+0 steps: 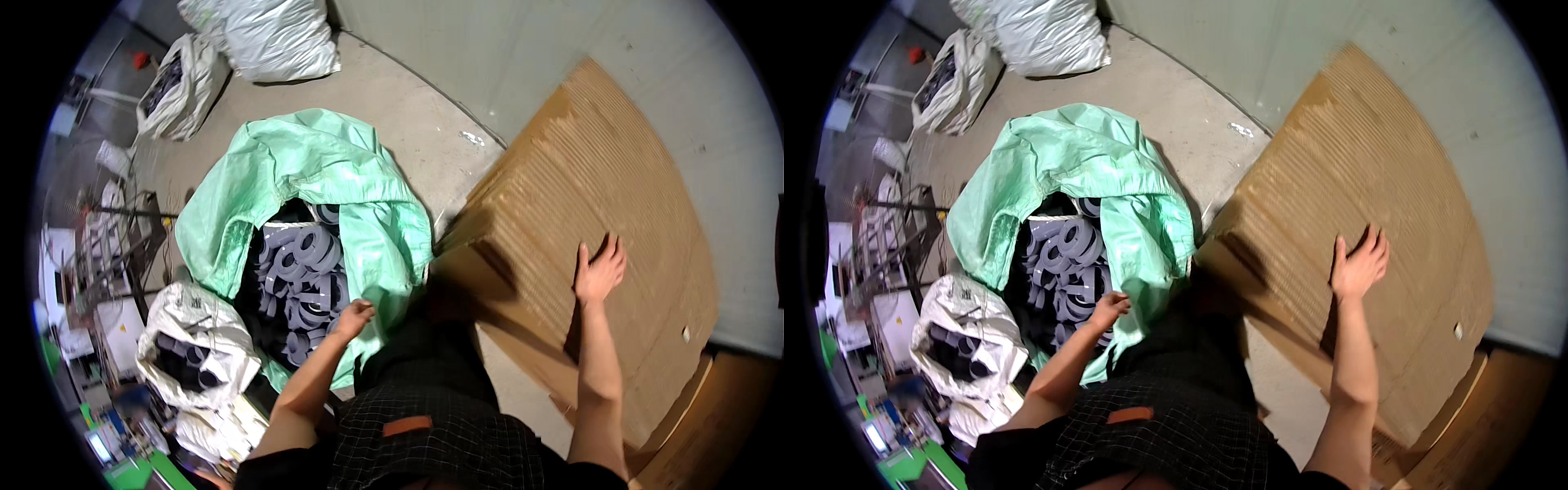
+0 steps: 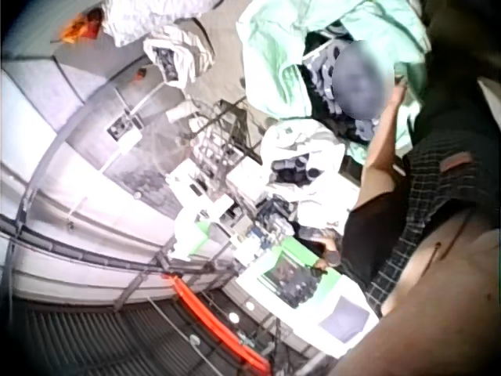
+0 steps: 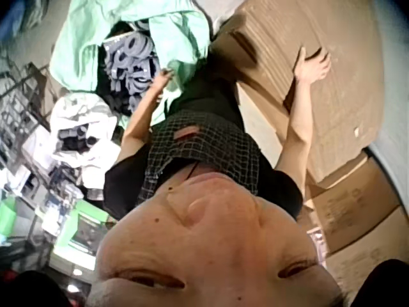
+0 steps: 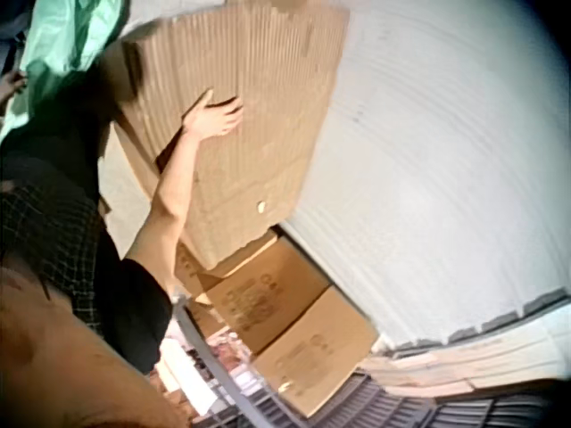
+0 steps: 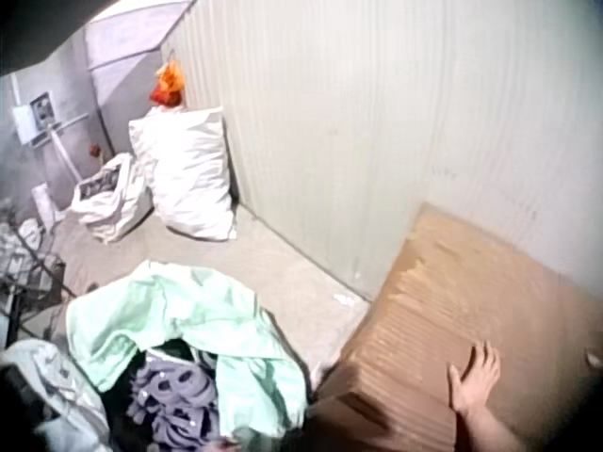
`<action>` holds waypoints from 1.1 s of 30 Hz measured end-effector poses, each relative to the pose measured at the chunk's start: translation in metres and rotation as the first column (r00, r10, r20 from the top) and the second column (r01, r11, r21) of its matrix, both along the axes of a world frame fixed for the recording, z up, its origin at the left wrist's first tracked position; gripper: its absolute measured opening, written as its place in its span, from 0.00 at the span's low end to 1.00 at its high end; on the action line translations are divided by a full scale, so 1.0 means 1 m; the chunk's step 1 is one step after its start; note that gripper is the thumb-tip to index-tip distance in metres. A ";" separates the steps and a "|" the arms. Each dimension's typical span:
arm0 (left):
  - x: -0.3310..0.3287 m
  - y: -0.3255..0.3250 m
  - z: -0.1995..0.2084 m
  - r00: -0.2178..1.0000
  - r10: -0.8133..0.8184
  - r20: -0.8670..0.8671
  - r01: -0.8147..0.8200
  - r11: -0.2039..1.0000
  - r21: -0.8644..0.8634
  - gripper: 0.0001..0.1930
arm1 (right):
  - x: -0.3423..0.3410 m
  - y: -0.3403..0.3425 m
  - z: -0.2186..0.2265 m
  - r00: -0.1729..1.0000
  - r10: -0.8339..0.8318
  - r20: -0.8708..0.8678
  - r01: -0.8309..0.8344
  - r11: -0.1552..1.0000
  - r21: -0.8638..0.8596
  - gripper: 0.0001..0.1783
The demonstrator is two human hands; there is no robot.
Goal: The person assembles white electric kettles by attaching grey lids and handles. They pick up kettle bodies and parts from a table and a large green bag, fit the components together, and place the finished units into a cardboard box. The person also uses a tape dispenser to seal the box.
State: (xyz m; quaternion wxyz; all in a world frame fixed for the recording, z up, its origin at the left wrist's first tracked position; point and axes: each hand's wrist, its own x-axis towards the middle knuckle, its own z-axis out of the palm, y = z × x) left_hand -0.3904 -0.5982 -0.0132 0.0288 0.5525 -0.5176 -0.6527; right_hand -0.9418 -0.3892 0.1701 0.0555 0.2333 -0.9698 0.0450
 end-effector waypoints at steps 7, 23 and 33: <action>-0.002 -0.033 0.050 0.790 -0.358 0.498 0.445 0.893 -0.062 0.20 | -0.008 -0.003 0.021 0.999 0.036 0.015 -0.036 0.999 0.011 0.44; 0.029 -0.129 -0.022 0.581 0.588 0.562 -0.543 0.795 -0.271 0.40 | -0.019 -0.056 0.020 0.990 0.142 -0.029 -0.137 0.984 0.116 0.45; -0.231 -0.533 -0.171 0.496 0.548 0.673 -0.383 0.834 -0.397 0.71 | -0.058 -0.196 0.001 0.936 0.327 0.131 -0.340 0.936 0.089 0.48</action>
